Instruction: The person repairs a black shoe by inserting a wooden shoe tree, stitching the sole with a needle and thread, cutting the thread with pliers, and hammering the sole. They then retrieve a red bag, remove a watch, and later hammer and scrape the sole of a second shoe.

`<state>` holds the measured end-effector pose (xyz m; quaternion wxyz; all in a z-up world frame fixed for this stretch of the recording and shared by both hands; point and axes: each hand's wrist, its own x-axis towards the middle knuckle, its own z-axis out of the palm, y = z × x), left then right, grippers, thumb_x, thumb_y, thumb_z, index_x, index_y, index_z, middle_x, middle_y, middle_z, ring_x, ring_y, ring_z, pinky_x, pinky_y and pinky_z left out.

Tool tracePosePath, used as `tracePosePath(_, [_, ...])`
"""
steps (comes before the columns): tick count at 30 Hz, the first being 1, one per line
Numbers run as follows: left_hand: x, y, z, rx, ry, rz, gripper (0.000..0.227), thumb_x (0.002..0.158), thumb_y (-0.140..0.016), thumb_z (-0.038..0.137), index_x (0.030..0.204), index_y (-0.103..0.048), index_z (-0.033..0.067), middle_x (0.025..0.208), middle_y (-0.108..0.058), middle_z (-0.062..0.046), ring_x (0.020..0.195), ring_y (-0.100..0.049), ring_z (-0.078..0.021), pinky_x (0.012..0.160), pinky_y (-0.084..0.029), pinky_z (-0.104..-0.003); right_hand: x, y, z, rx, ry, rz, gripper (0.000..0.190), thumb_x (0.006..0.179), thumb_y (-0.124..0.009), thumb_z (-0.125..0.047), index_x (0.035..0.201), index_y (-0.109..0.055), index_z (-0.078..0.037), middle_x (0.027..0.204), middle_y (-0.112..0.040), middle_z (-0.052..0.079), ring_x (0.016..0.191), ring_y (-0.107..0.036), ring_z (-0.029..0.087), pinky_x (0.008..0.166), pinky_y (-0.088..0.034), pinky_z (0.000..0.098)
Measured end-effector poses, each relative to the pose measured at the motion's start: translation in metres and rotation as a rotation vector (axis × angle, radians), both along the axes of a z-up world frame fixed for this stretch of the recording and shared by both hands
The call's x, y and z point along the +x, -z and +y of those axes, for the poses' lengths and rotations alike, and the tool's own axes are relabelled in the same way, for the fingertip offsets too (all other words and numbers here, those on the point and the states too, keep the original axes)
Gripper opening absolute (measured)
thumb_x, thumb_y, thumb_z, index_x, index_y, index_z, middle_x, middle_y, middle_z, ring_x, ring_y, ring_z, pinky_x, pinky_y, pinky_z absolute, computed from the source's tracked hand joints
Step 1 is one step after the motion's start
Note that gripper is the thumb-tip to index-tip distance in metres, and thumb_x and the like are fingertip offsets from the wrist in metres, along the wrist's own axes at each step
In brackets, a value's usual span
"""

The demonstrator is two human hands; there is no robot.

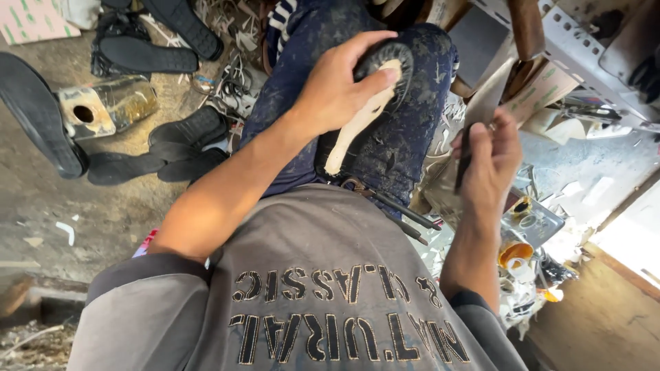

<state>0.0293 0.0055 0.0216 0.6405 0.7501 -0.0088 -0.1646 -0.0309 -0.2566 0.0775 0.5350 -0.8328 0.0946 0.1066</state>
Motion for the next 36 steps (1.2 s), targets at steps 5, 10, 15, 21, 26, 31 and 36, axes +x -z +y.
tracePosePath(5, [-0.044, -0.104, 0.034, -0.238, -0.306, -0.180, 0.041, 0.104, -0.068, 0.018, 0.141, -0.056, 0.0054, 0.141, -0.062, -0.011, 0.130, -0.064, -0.0214, 0.121, -0.050, -0.033, -0.027, 0.003, 0.004, 0.271, 0.443, 0.156, 0.017, 0.107, -0.057, -0.023, 0.120, -0.053, -0.013, 0.074, -0.061, 0.003, 0.059, -0.055, 0.009, 0.058, -0.046, 0.0193])
tracePosePath(10, [-0.140, -0.059, 0.062, -0.160, -0.488, -0.407, 0.053, 0.095, -0.073, 0.023, 0.128, -0.037, 0.0026, 0.123, -0.067, -0.025, 0.115, -0.070, -0.0347, 0.100, -0.061, -0.043, -0.034, 0.036, -0.015, 0.390, 0.511, -0.024, 0.014, 0.110, -0.055, -0.025, 0.117, -0.055, -0.012, 0.070, -0.061, 0.009, 0.054, -0.058, 0.015, 0.053, -0.047, 0.0212])
tracePosePath(15, [-0.143, -0.043, 0.035, -0.184, -0.232, 0.354, 0.103, 0.079, -0.076, -0.008, 0.161, -0.014, 0.0013, 0.134, -0.058, -0.037, 0.116, -0.063, -0.0560, 0.095, -0.060, -0.056, -0.026, 0.024, 0.023, 0.445, 0.499, 0.009, 0.016, 0.110, -0.057, -0.028, 0.113, -0.058, -0.013, 0.068, -0.065, 0.009, 0.055, -0.064, 0.013, 0.053, -0.053, 0.0196])
tracePosePath(21, [-0.121, -0.058, 0.034, 0.065, 0.120, 0.404, 0.107, 0.089, -0.076, 0.020, 0.165, -0.002, 0.0043, 0.135, -0.060, -0.039, 0.118, -0.065, -0.0535, 0.089, -0.056, -0.059, -0.026, 0.027, 0.076, 0.268, 0.259, 0.085, 0.014, 0.108, -0.058, -0.019, 0.102, -0.062, -0.007, 0.058, -0.060, 0.010, 0.046, -0.057, 0.015, 0.048, -0.048, 0.0229])
tracePosePath(26, [-0.103, -0.046, 0.036, 0.020, 0.184, 0.489, 0.114, 0.085, -0.077, 0.048, 0.167, -0.005, 0.0119, 0.162, -0.031, -0.035, 0.141, -0.040, -0.0570, 0.106, -0.042, -0.068, -0.026, 0.029, 0.088, 0.047, 0.095, 0.096, 0.021, 0.109, -0.060, -0.022, 0.103, -0.070, -0.005, 0.059, -0.066, 0.010, 0.048, -0.062, 0.015, 0.049, -0.051, 0.0251])
tracePosePath(31, [-0.087, -0.050, 0.036, 0.049, 0.257, 0.567, 0.117, 0.086, -0.076, 0.047, 0.166, 0.003, 0.0142, 0.166, -0.020, -0.034, 0.147, -0.030, -0.0569, 0.113, -0.033, -0.069, -0.018, 0.019, 0.095, 0.026, 0.107, 0.117, 0.022, 0.110, -0.059, -0.022, 0.100, -0.070, -0.005, 0.059, -0.065, 0.008, 0.049, -0.061, 0.014, 0.051, -0.051, 0.0248])
tracePosePath(36, [-0.079, -0.047, 0.040, 0.081, 0.300, 0.637, 0.118, 0.085, -0.076, 0.046, 0.166, 0.005, 0.0158, 0.166, -0.020, -0.033, 0.148, -0.030, -0.0542, 0.117, -0.032, -0.064, -0.007, 0.009, 0.103, -0.030, 0.070, 0.122, 0.023, 0.110, -0.059, -0.020, 0.096, -0.070, -0.005, 0.057, -0.065, 0.008, 0.049, -0.060, 0.015, 0.052, -0.050, 0.0260])
